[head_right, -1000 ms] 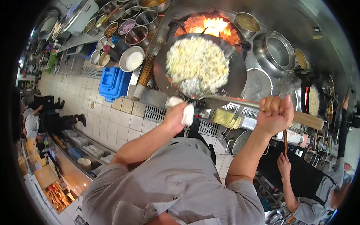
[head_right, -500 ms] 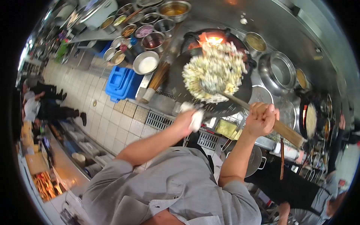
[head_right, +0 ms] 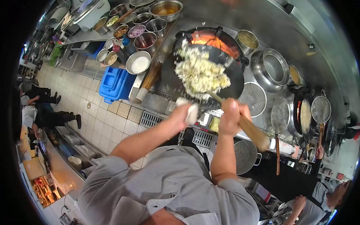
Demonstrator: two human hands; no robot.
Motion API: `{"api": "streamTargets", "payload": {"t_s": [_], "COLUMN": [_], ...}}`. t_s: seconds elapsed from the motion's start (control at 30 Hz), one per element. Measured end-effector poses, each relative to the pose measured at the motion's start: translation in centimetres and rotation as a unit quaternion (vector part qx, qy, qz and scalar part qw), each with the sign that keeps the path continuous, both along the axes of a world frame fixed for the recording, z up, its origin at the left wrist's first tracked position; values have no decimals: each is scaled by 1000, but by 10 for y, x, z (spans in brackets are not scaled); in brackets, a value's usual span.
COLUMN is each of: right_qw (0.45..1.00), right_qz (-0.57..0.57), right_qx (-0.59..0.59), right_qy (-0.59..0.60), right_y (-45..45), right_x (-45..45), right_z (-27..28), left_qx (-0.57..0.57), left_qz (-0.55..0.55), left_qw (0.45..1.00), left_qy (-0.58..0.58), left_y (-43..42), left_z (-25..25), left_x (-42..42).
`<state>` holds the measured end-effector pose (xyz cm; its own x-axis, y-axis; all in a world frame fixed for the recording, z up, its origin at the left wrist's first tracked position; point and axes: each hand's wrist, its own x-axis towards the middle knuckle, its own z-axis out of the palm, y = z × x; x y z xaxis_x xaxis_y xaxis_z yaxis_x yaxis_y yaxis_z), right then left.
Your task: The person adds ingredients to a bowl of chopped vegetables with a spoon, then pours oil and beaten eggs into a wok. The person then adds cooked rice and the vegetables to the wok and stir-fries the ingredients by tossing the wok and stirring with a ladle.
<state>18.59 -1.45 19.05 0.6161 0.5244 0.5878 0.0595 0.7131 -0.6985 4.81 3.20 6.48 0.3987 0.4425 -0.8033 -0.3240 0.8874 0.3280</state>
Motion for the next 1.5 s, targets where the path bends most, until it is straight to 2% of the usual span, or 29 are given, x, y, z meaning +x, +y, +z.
{"api": "streamTargets", "payload": {"t_s": [0.1,0.13,0.17,0.23,0.3,0.37,0.4,0.43,0.47,0.5,0.53,0.6,0.63,0.7,0.77,0.83,0.87,0.9,0.93,0.97,1.0,1.03,1.1,1.17,1.27,1.3,1.37,1.4,1.5], "right_qw": [984,970,952,930,926,984,987,989,989,963,911,929,948,947,903,935,927,915,899,884,853,915,934,906,915,908,893,910,927], "right_qz": [-135,-181,-198,-249,-263,-97,-60,-20,20,-127,-231,-205,-150,-163,-201,31,89,148,206,139,109,102,139,118,173,127,143,133,102], "right_qx": [-118,-127,-145,-126,-68,35,25,8,-8,-72,-152,-114,-155,-119,-36,26,5,-16,-37,-54,-97,-213,-241,-240,-176,-189,-259,-248,-292], "right_qy": [-5,-98,-182,-241,-262,-142,-146,-147,-145,-228,-305,-284,-236,-250,-379,-352,-365,-376,-386,-442,-501,-326,-226,-327,-320,-353,-339,-304,-214], "right_y": [56,80,92,89,57,23,14,2,-4,8,23,74,91,102,80,50,46,43,41,53,74,91,128,123,116,128,159,172,193], "right_x": [3,9,14,13,9,9,8,2,-3,-4,-3,12,20,20,23,24,25,26,27,33,49,44,61,53,30,27,35,44,95], "right_z": [-50,-58,-50,-22,11,9,14,21,24,3,-10,-36,-42,-7,38,63,73,81,85,72,48,24,15,47,80,59,5,-14,5], "left_qx": [94,118,145,112,95,99,40,26,33,108,102,116,122,130,101,131,114,95,69,69,105,41,87,96,181,188,150,135,214], "left_qz": [-1,9,16,-8,49,79,66,-6,-2,-7,23,22,17,-20,30,62,62,19,24,45,47,70,48,62,77,69,44,29,54], "left_qw": [993,991,988,994,994,990,997,999,993,983,991,989,989,991,994,988,989,984,996,995,989,994,994,993,978,976,988,990,975], "left_qy": [-70,-63,-59,9,-5,-56,9,-27,-111,-147,-81,-88,-85,-35,-18,-49,-63,-151,-43,-47,-89,-69,-43,7,-68,-85,-11,27,26], "left_y": [48,36,24,-10,-61,-68,-54,-27,0,25,40,43,33,-1,-54,-63,-59,-38,-12,10,28,42,58,68,82,85,86,89,83], "left_z": [-66,-70,-72,-102,-94,-12,8,-2,-15,-59,-61,-91,-96,-108,-110,-19,-24,-41,-11,-6,-38,-25,-54,-53,-89,-99,-78,-69,-70], "left_x": [31,25,18,-8,-39,-47,-36,-26,-5,13,31,29,20,-5,-33,-39,-34,-33,-13,5,16,25,39,42,52,55,56,54,41]}}
